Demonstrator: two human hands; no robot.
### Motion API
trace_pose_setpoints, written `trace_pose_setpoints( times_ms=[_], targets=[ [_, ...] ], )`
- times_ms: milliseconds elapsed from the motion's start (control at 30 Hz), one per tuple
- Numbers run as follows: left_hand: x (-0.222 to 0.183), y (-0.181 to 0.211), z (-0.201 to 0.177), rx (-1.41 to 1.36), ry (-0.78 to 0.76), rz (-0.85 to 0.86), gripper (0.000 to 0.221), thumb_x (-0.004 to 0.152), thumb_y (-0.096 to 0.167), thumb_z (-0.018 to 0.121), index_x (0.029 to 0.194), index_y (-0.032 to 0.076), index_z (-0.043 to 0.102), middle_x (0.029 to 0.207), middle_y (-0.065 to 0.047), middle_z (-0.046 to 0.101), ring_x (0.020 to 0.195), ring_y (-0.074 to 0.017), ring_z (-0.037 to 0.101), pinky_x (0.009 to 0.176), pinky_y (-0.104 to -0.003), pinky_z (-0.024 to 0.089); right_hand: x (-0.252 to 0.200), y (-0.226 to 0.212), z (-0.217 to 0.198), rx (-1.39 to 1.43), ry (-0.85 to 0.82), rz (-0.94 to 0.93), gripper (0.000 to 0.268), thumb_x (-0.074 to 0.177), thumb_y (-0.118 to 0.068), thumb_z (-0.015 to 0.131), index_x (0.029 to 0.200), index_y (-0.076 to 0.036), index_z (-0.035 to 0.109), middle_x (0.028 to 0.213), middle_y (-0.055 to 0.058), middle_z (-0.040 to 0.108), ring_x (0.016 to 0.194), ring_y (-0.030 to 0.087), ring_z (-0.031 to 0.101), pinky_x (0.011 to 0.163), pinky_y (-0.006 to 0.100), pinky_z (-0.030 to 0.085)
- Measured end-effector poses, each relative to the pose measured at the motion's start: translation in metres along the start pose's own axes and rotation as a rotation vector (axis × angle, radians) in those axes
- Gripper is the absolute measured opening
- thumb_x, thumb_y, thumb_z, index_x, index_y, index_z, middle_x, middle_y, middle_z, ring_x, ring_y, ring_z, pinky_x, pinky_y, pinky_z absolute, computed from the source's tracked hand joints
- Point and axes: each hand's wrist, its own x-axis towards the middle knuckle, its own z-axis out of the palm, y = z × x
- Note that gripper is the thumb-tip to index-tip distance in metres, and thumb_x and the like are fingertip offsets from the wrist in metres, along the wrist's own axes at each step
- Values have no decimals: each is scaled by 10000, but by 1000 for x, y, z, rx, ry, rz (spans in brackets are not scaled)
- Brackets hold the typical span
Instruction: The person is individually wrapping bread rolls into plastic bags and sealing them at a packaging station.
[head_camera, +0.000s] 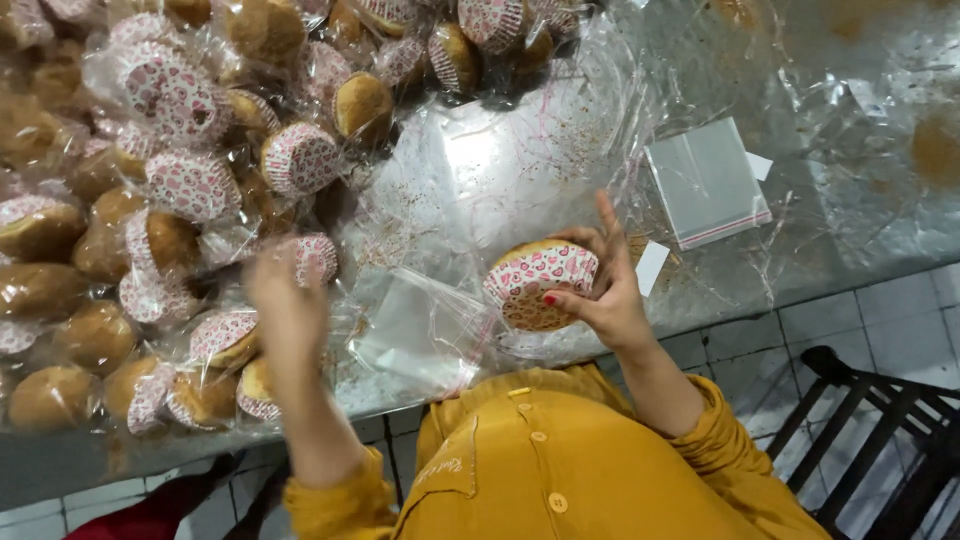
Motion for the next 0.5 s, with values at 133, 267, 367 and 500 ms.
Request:
trace_pose_setpoints(
  times_ms=[133, 267, 367, 500],
  targets=[
    [-41, 123, -41, -1153, 106, 395, 337, 901, 149, 676, 1176, -44, 692, 1106, -302, 688, 1104, -527, 598, 969, -568, 496, 6, 4, 7, 35, -1, -13, 1319, 669, -49, 898, 1638, -154, 10, 1313, 267, 557, 1247, 375, 564, 1103, 478, 488],
    [-39, 168, -68, -1408, 259, 527, 146, 961, 112, 706, 1069, 128, 803, 996, -72, 753, 952, -244, 719, 856, -334, 591, 17, 14, 8, 88, 57, -179, 291, 1118, -273, 362, 1239, -28, 462, 1241, 367, 614, 1249, 494, 595, 1124, 613, 422],
    [-39, 130, -40, -1186, 328, 701, 183, 901, 207, 775, 1065, 271, 824, 903, -20, 524, 813, -221, 486, 815, -323, 495, 11, -6, -27, -398, 106, -300, 179, 1049, -170, 580, 1057, -57, 718, 1174, 193, 570, 1221, 379, 564, 1070, 506, 461],
    [-57, 96, -57, -1333, -259, 606, 191, 868, 129, 773, 1039, 196, 824, 545, -90, 623, 525, -188, 545, 617, -313, 518, -9, 2, -52, -309, -81, -185, 126, 808, -23, 790, 930, 5, 806, 715, 145, 668, 649, 198, 605, 650, 313, 541]
  ],
)
